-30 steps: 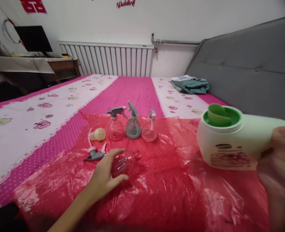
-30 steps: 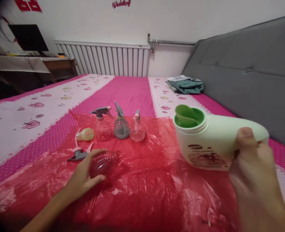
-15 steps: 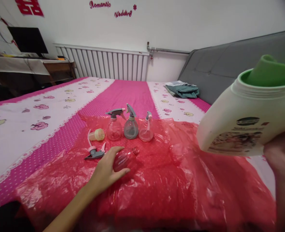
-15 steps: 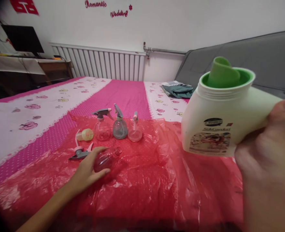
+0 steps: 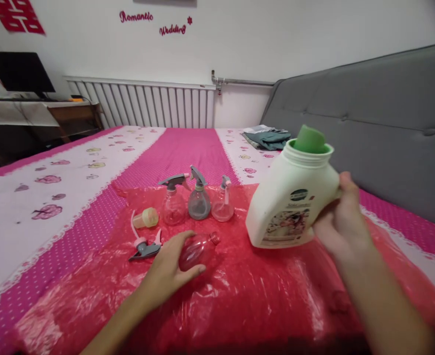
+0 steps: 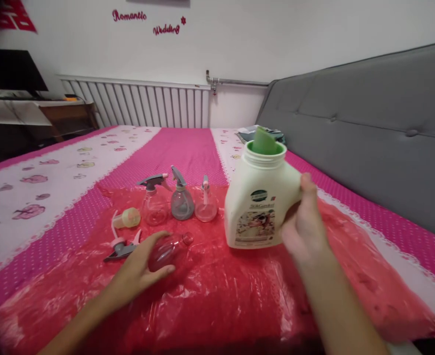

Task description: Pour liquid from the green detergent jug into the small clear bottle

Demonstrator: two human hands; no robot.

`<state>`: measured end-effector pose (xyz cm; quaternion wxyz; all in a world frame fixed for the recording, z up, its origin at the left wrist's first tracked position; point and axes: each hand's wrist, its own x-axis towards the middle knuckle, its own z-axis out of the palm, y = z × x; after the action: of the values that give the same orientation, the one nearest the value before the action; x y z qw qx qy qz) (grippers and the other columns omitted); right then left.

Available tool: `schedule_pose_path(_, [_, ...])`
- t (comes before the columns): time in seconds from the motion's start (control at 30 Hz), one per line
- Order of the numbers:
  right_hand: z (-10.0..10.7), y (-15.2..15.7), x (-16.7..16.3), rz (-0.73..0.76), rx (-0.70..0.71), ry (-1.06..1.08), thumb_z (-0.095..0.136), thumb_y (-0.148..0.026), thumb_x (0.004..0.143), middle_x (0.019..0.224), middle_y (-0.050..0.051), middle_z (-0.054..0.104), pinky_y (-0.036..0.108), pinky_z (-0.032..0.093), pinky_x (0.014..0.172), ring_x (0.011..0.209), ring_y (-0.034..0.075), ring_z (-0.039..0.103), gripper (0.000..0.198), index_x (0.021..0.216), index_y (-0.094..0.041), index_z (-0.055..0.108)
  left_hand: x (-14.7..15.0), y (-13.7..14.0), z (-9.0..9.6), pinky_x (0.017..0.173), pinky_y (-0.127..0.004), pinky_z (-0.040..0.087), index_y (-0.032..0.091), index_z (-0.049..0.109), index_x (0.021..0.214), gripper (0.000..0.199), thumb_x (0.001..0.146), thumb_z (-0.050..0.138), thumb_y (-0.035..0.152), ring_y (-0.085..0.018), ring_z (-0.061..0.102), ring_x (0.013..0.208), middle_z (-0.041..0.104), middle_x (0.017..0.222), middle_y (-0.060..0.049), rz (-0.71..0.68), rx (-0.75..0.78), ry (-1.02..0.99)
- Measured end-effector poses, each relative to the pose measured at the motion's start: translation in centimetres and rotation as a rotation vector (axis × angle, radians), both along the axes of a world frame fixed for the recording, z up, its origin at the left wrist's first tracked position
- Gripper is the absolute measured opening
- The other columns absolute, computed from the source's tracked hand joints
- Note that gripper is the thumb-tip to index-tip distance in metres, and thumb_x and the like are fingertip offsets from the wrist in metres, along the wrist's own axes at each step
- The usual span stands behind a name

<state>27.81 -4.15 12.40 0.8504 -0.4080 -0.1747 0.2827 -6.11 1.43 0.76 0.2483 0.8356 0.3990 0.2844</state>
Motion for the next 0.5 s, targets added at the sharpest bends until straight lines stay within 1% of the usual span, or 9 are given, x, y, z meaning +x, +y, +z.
schedule_pose_path(0.03, [-0.5, 0.2, -0.6, 0.016, -0.016, -0.004, 0.06, -0.06, 0.096, 0.109, 0.003, 0.075, 0.027, 0.059, 0.078, 0.094, 0.015, 0.069, 0.044, 0.106, -0.019, 0.073, 0.1, 0.1, 0.3, 0.112, -0.062, 0.054, 0.025, 0.06, 0.143, 0.063, 0.088, 0.078, 0.051, -0.041, 0.068, 0.132, 0.069, 0.145, -0.017, -0.007, -0.012, 0.002])
schedule_pose_path(0.1, [-1.2, 0.6, -1.6, 0.035, -0.028, -0.028, 0.07, -0.064, 0.087, 0.111, 0.002, 0.074, 0.025, 0.06, 0.08, 0.096, 0.015, 0.068, 0.048, 0.107, -0.021, 0.073, 0.2, 0.4, 0.9, 0.113, -0.062, 0.053, 0.025, 0.06, 0.142, 0.063, 0.089, 0.077, 0.055, -0.041, 0.068, 0.133, 0.07, 0.145, -0.016, -0.019, -0.049, -0.001])
schedule_pose_path(0.17, [-1.7, 0.7, -2.3, 0.033, -0.036, -0.063, 0.077, -0.068, 0.079, 0.115, 0.001, 0.074, 0.023, 0.06, 0.084, 0.1, 0.014, 0.067, 0.054, 0.107, -0.022, 0.073, 0.2, 0.7, 1.4, 0.114, -0.062, 0.052, 0.025, 0.059, 0.14, 0.063, 0.089, 0.076, 0.058, -0.041, 0.066, 0.135, 0.069, 0.145, -0.017, -0.004, -0.086, -0.047])
schedule_pose_path(0.23, [-2.2, 0.6, -2.5, 0.033, -0.053, -0.093, 0.08, -0.067, 0.074, 0.116, 0.001, 0.073, 0.024, 0.06, 0.087, 0.103, 0.015, 0.067, 0.055, 0.106, -0.023, 0.072, 0.2, 1.1, 1.9, 0.117, -0.061, 0.05, 0.025, 0.058, 0.139, 0.061, 0.091, 0.073, 0.06, -0.041, 0.064, 0.139, 0.068, 0.146, -0.017, 0.021, -0.114, -0.117])
schedule_pose_path(0.33, [-3.4, 0.2, -2.1, 0.046, -0.104, -0.124, 0.082, -0.067, 0.071, 0.114, 0.003, 0.073, 0.028, 0.061, 0.086, 0.103, 0.018, 0.068, 0.056, 0.104, -0.023, 0.07, 0.7, 1.8, 2.8, 0.122, -0.058, 0.047, 0.026, 0.056, 0.138, 0.061, 0.091, 0.071, 0.063, -0.039, 0.061, 0.142, 0.068, 0.146, -0.015, 0.07, -0.105, -0.214])
schedule_pose_path(0.4, [-4.4, -0.1, -1.8, 0.077, -0.158, -0.144, 0.083, -0.07, 0.071, 0.115, 0.005, 0.073, 0.03, 0.061, 0.088, 0.106, 0.02, 0.068, 0.063, 0.108, -0.022, 0.07, 1.4, 2.3, 3.5, 0.123, -0.057, 0.046, 0.026, 0.055, 0.138, 0.063, 0.09, 0.071, 0.064, -0.039, 0.061, 0.143, 0.067, 0.148, -0.015, 0.089, -0.114, -0.236])
schedule_pose_path(0.5, [-5.8, -0.3, -1.5, 0.095, -0.234, -0.17, 0.08, -0.075, 0.074, 0.116, 0.005, 0.073, 0.03, 0.06, 0.097, 0.112, 0.019, 0.067, 0.07, 0.118, -0.022, 0.069, 2.7, 2.9, 4.3, 0.122, -0.056, 0.047, 0.025, 0.054, 0.137, 0.066, 0.087, 0.074, 0.064, -0.04, 0.061, 0.142, 0.066, 0.147, -0.015, 0.092, -0.115, -0.241])
